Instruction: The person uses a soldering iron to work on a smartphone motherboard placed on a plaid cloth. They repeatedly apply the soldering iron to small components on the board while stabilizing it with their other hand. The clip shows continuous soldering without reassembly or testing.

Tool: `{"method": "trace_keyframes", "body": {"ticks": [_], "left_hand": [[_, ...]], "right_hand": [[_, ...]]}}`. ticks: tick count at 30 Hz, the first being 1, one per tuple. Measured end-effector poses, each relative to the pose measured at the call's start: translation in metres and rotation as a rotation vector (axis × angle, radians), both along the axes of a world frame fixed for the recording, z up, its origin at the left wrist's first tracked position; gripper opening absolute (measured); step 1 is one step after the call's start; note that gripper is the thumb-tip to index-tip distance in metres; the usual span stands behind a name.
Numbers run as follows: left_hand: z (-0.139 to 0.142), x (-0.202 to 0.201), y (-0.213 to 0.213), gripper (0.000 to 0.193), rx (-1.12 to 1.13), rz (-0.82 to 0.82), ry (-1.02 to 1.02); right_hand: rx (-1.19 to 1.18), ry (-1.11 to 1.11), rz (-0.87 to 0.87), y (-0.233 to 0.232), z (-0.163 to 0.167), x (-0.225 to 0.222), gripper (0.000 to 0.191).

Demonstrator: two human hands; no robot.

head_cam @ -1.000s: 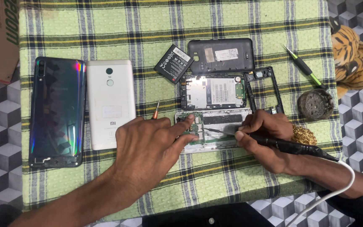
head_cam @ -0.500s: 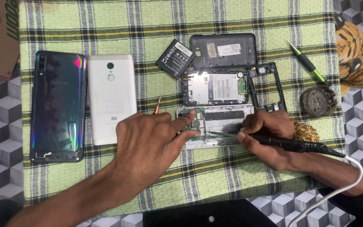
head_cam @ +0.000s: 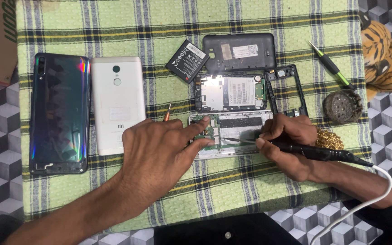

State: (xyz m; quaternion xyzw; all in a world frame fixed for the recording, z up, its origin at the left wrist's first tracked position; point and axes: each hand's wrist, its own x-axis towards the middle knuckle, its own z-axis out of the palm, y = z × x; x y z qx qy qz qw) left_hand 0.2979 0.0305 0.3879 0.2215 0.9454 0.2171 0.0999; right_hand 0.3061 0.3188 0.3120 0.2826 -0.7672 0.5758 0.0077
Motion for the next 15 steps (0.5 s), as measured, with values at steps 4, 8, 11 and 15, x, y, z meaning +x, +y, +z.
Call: {"method": "trace_keyframes", "body": {"ticks": [4,8,11,15], "left_hand": [[0.0001,-0.0005,0.0003,0.045,-0.008,0.007,-0.013],[0.0002,0.0004,0.0003,0.047,-0.012,0.016,-0.017],[0.0001,0.0004,-0.0004,0.044,0.018,0.006,0.020],[0.0001,0.0000,-0.0011,0.044,0.010,0.026,-0.026]], "right_hand": [[0.023,0.000,-0.010,-0.0011,-0.0035,-0.0021,0.023],[0.026,0.001,0.024,-0.0007,-0.0017,-0.0020,0.027],[0.008,0.001,0.047,-0.0008,0.0020,-0.0016,0.027],[0.041,-0.024,0.056,-0.0025,0.0049,-0.0027,0.026]]}}
